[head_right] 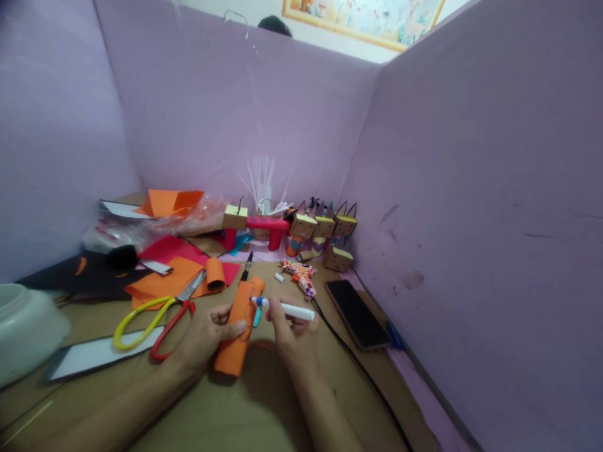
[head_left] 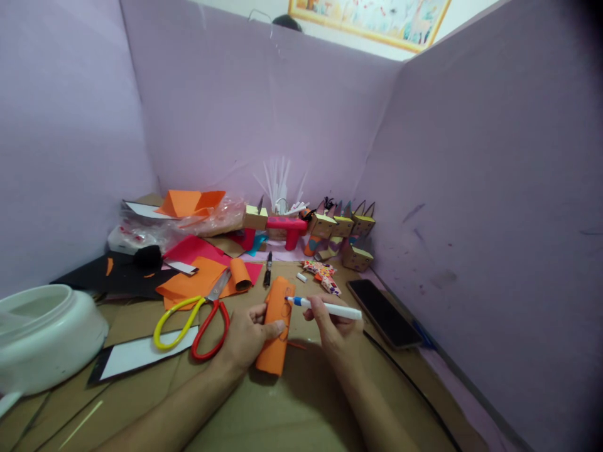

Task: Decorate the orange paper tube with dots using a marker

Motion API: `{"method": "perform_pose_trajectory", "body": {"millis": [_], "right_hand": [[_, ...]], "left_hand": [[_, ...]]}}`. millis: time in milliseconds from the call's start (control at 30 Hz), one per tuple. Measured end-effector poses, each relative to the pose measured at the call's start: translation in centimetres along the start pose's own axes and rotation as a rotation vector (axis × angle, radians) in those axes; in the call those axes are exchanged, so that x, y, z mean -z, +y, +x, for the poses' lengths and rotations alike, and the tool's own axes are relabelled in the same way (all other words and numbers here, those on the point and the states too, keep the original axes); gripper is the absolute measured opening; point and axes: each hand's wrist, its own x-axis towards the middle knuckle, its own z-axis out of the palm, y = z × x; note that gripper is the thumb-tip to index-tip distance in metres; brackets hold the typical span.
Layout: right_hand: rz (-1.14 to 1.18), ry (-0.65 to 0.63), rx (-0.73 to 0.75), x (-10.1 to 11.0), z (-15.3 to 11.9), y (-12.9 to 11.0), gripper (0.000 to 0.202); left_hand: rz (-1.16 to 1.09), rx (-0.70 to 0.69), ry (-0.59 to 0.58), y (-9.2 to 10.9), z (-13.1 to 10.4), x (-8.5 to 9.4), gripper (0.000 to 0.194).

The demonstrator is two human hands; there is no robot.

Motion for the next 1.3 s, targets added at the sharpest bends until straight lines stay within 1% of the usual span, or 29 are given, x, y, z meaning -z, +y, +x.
{"method": "perform_pose_trajectory", "body": {"millis": [100, 200, 267, 333, 467, 567, 667, 767, 867, 967, 1100, 1300], "right_hand": [[0.072, 0.066, -0.009, 0.0, 0.2, 0.0, 0.023], [0.255, 0.129, -0.053, 0.0, 0.5, 0.2, 0.024], [0.336, 0.136, -0.107, 0.0, 0.7, 0.4, 0.020], [0.351, 0.127, -0.158, 0.1, 0.8, 0.5, 0.017], [0.299, 0.127, -0.170, 0.1, 0.8, 0.3, 0.016], [0.171, 0.122, -0.160, 0.0, 0.6, -0.1, 0.016], [0.073, 0.078, -0.134, -0.2, 0.3, -0.2, 0.019], [0.069, 0.027, -0.099, -0.3, 0.2, 0.2, 0.022], [0.040, 0.004, -0.074, -0.4, 0.1, 0.6, 0.024], [-0.008, -0.006, -0.060, -0.3, 0.1, 0.8, 0.025], [-0.032, -0.014, -0.060, -0.3, 0.1, 0.8, 0.025], [-0.047, -0.034, -0.046, -0.4, 0.0, 1.0, 0.024]], "left_hand": [[-0.047, 0.035, -0.002, -0.2, -0.1, 0.0, 0.034], [-0.033, 0.055, -0.006, -0.6, -0.1, 0.1, 0.033], [-0.008, 0.052, -0.015, -0.8, 0.0, 0.1, 0.032], [0.008, 0.052, -0.028, -1.0, 0.1, 0.2, 0.031], [0.015, 0.055, -0.030, -0.8, 0.1, 0.1, 0.032], [-0.002, 0.056, -0.033, -0.7, -0.1, -0.1, 0.032], [-0.003, 0.054, -0.016, -0.5, -0.3, -0.2, 0.034], [0.006, 0.044, 0.000, -0.5, -0.4, -0.3, 0.035], [0.022, 0.050, 0.005, -0.5, -0.3, -0.3, 0.036], [0.046, 0.048, 0.010, -0.6, -0.2, -0.3, 0.032], [0.054, 0.039, -0.012, -0.6, -0.3, -0.3, 0.029], [0.055, 0.021, -0.015, -0.7, -0.3, -0.2, 0.030]]}}
